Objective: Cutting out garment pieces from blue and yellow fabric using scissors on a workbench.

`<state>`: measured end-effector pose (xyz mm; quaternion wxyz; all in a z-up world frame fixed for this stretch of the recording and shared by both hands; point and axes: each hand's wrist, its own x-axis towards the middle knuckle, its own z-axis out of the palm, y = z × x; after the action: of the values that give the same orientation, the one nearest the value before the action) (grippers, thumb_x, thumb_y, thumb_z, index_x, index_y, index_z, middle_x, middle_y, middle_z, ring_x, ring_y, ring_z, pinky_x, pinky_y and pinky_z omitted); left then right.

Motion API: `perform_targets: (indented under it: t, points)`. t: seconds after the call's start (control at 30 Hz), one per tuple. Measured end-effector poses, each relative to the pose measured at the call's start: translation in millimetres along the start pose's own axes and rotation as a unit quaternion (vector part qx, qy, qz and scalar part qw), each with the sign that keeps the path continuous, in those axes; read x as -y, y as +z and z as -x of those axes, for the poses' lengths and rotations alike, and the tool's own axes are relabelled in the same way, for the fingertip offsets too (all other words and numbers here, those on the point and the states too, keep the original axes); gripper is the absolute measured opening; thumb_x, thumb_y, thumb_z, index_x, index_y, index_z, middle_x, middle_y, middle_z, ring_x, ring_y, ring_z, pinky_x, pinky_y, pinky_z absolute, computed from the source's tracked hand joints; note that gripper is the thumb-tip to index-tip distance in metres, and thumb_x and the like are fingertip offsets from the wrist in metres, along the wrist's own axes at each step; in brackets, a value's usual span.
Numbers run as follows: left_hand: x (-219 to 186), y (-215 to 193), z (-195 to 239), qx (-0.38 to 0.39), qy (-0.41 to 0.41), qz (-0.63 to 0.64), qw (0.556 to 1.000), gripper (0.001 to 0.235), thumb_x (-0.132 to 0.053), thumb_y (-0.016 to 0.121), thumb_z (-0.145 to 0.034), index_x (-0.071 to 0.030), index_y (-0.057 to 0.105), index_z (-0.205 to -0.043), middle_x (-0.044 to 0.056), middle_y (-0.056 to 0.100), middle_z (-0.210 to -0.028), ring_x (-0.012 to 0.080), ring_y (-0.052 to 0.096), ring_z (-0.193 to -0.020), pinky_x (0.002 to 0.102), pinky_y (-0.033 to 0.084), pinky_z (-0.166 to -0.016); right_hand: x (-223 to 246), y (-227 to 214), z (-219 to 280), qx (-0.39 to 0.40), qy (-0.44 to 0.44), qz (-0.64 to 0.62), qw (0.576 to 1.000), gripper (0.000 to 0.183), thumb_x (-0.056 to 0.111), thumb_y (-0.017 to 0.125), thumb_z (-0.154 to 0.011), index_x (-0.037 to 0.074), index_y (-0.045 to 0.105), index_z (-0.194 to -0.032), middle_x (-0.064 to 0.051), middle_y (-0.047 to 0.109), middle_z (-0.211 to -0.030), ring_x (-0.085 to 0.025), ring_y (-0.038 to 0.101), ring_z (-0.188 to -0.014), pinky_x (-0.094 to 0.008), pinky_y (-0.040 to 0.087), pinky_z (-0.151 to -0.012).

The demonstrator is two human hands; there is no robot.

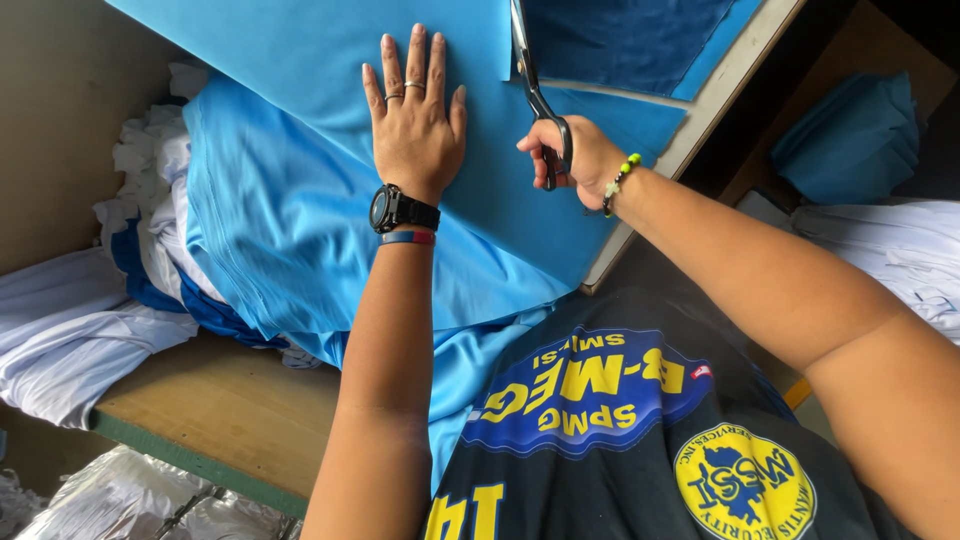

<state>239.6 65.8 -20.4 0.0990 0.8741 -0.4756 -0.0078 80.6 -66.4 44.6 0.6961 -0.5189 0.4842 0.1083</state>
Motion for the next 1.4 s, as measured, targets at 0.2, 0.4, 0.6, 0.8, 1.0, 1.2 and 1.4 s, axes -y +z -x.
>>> perform_targets:
  t: [0.2, 0.4, 0.6, 0.8, 1.0, 1.2, 1.4]
  points:
    - [0, 1, -1, -0.003, -0.005, -0.008, 1.0, 0.057, -0.041, 0.045, -0.114, -0.016, 0.036, -0.165, 0.005, 0.027, -0.17, 0.0346, 0.018, -0.157, 0.057, 0.012, -0.128, -3, -8, -20, 0.003, -0.028, -0.015, 1.0, 0.017, 0.018, 0.067, -0.082, 0.009, 0.058, -0.069, -0.004, 0.056, -0.056, -0.015, 0.056, -0.049, -0.025, 0.048, -0.053]
    - [1, 2, -1, -0.003, -0.01, -0.001, 1.0, 0.057, -0.041, 0.044, -0.114, -0.016, 0.037, -0.164, 0.005, 0.028, -0.169, 0.0351, 0.018, -0.157, 0.057, 0.012, -0.128, 10, -22, -16, 0.014, -0.011, -0.005, 1.0, 0.019, 0.018, 0.069, -0.082, 0.01, 0.057, -0.07, -0.003, 0.056, -0.058, -0.015, 0.055, -0.05, -0.025, 0.05, -0.053]
    - [1, 2, 1, -0.011, -0.001, -0.004, 1.0, 0.056, -0.041, 0.046, -0.115, -0.016, 0.037, -0.164, 0.006, 0.03, -0.169, 0.0344, 0.018, -0.156, 0.056, 0.012, -0.128, 30, -29, -27, 0.026, 0.014, 0.03, 0.999, 0.018, 0.025, 0.069, -0.08, 0.014, 0.059, -0.072, 0.0, 0.057, -0.067, -0.014, 0.058, -0.058, -0.024, 0.052, -0.057]
    - [1, 2, 1, -0.031, -0.001, -0.001, 1.0, 0.055, -0.04, 0.047, -0.114, -0.016, 0.039, -0.163, 0.005, 0.034, -0.168, 0.0343, 0.022, -0.156, 0.056, 0.014, -0.127, 28, -36, -42, 0.032, -0.024, 0.043, 0.998, 0.016, 0.016, 0.072, -0.08, 0.007, 0.059, -0.077, -0.003, 0.055, -0.057, -0.014, 0.056, -0.048, -0.024, 0.039, -0.043]
    - [0, 0, 0, -0.025, -0.002, 0.009, 1.0, 0.054, -0.039, 0.048, -0.114, -0.016, 0.039, -0.163, 0.005, 0.034, -0.168, 0.0337, 0.02, -0.156, 0.056, 0.013, -0.128, 46, -48, -37, 0.047, -0.005, 0.062, 0.997, 0.019, 0.022, 0.07, -0.082, 0.012, 0.058, -0.071, -0.001, 0.056, -0.062, -0.014, 0.057, -0.053, -0.023, 0.049, -0.052]
    - [-1, 0, 0, -0.021, -0.007, 0.01, 1.0, 0.054, -0.039, 0.047, -0.114, -0.017, 0.039, -0.163, 0.005, 0.033, -0.168, 0.0339, 0.02, -0.156, 0.056, 0.013, -0.128, 63, -58, -56, 0.063, 0.027, 0.092, 0.993, 0.017, 0.024, 0.068, -0.082, 0.014, 0.057, -0.072, 0.001, 0.058, -0.065, -0.013, 0.056, -0.054, -0.024, 0.049, -0.055]
    - [-2, -2, 0, -0.008, -0.012, 0.02, 1.0, 0.054, -0.039, 0.048, -0.114, -0.015, 0.04, -0.163, 0.006, 0.033, -0.168, 0.0352, 0.019, -0.156, 0.057, 0.012, -0.127, 68, -70, -64, 0.062, -0.024, 0.12, 0.991, 0.019, 0.015, 0.072, -0.082, 0.01, 0.056, -0.072, -0.004, 0.057, -0.057, -0.015, 0.056, -0.045, -0.024, 0.035, -0.042]
